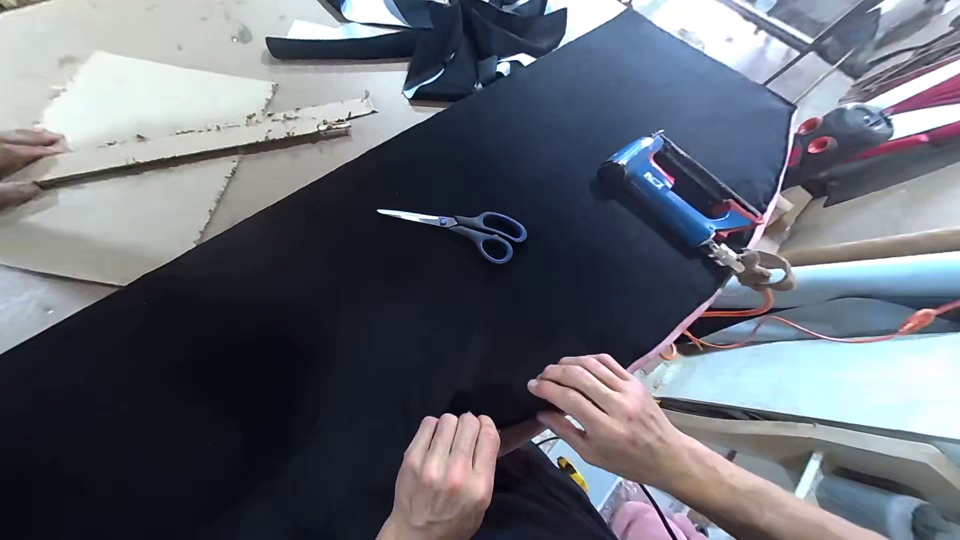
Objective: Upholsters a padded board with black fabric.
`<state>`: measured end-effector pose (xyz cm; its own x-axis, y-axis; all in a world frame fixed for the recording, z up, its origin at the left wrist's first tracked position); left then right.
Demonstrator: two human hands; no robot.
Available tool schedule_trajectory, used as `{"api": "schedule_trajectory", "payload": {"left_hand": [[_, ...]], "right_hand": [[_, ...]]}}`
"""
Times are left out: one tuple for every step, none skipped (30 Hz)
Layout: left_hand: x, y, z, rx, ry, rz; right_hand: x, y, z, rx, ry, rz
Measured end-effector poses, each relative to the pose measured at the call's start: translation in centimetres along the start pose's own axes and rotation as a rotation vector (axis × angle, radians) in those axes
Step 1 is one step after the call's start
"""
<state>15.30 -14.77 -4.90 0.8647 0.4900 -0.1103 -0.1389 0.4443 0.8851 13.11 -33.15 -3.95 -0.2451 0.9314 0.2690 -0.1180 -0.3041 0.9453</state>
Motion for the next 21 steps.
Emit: {"api": "schedule_trajectory", "payload": {"left_hand": [[0.0, 0.0, 0.0, -0.012, -0.020, -0.006], [0.0, 0.0, -0.1, -0.022, -0.036, -0.012], [-0.1, 0.1, 0.0, -0.027, -0.044, -0.012], [-0.2, 0.0, 0.1, -0.030, -0.047, -0.009], [-0.2, 0.1, 0.2, -0.033, -0.050, -0.002], [-0.2, 0.1, 0.3, -0.034, -0.054, 0.006], [-0.1, 0.2, 0.4, -0.035, -0.057, 0.016], [-0.1, 0.3, 0.5, -0.040, -0.058, 0.024], [-0.1, 0.5, 0.5, -0.050, -0.061, 0.029], [0.0, 0.5, 0.4, -0.056, -0.066, 0.036], [0.0, 0.5, 0.3, -0.060, -0.070, 0.043], [0.0, 0.5, 0.3, -0.062, -0.073, 0.053], [0.0, 0.4, 0.3, -0.062, -0.074, 0.068], [0.1, 0.3, 0.4, -0.061, -0.067, 0.084], [0.1, 0.3, 0.6, -0.049, -0.052, 0.095], [0.0, 0.3, 0.9, -0.033, -0.034, 0.103], [0.0, 0.3, 1.2, -0.020, -0.016, 0.113], [-0.1, 0.3, 1.6, -0.024, -0.004, 0.130], [-0.2, 0.4, 1.8, -0.038, 0.004, 0.153], [-0.3, 0.4, 2.0, -0.050, 0.008, 0.170], [-0.5, 0.4, 2.0, -0.053, 0.010, 0.173]], "right_hand": [[0.0, 0.1, -0.1, -0.037, 0.031, -0.044], [0.1, 0.3, -0.2, -0.076, 0.067, -0.082], [0.3, 0.7, -0.5, -0.123, 0.109, -0.114], [0.6, 1.0, -0.8, -0.165, 0.145, -0.140], [0.8, 0.9, -0.9, -0.202, 0.165, -0.159], [0.7, 0.6, -0.8, -0.233, 0.173, -0.162], [0.6, 0.0, -0.6, -0.249, 0.161, -0.158], [0.6, -0.5, -0.4, -0.243, 0.134, -0.147], [0.7, -0.8, -0.2, -0.224, 0.095, -0.136], [0.6, -1.0, -0.1, -0.207, 0.057, -0.137], [0.5, -1.2, -0.2, -0.211, 0.033, -0.145], [0.2, -1.4, -0.3, -0.230, 0.024, -0.151], [0.0, -1.5, -0.2, -0.255, 0.028, -0.145], [-0.1, -1.6, 0.2, -0.286, 0.050, -0.117], [-0.2, -1.5, 0.5, -0.313, 0.084, -0.068], [-0.2, -1.3, 0.6, -0.338, 0.125, -0.008], [-0.3, -1.2, 0.7, -0.359, 0.166, 0.054], [-0.4, -1.2, 0.6, -0.379, 0.206, 0.109], [-0.6, -1.4, 0.4, -0.395, 0.237, 0.148], [-0.7, -1.7, 0.3, -0.404, 0.259, 0.174], [-0.9, -1.9, 0.2, -0.412, 0.276, 0.191]]}}
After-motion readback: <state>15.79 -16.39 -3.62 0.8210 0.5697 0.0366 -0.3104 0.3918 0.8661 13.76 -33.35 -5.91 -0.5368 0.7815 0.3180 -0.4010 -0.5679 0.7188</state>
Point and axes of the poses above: each hand's wrist, its own z-axis towards the middle knuckle, its own y-axis out of the back of the hand, x = y × z, the point moved 7 cm from there along z, towards the middle knuckle, and after that the axes turned 13 degrees about -y, right-handed, at the moved point
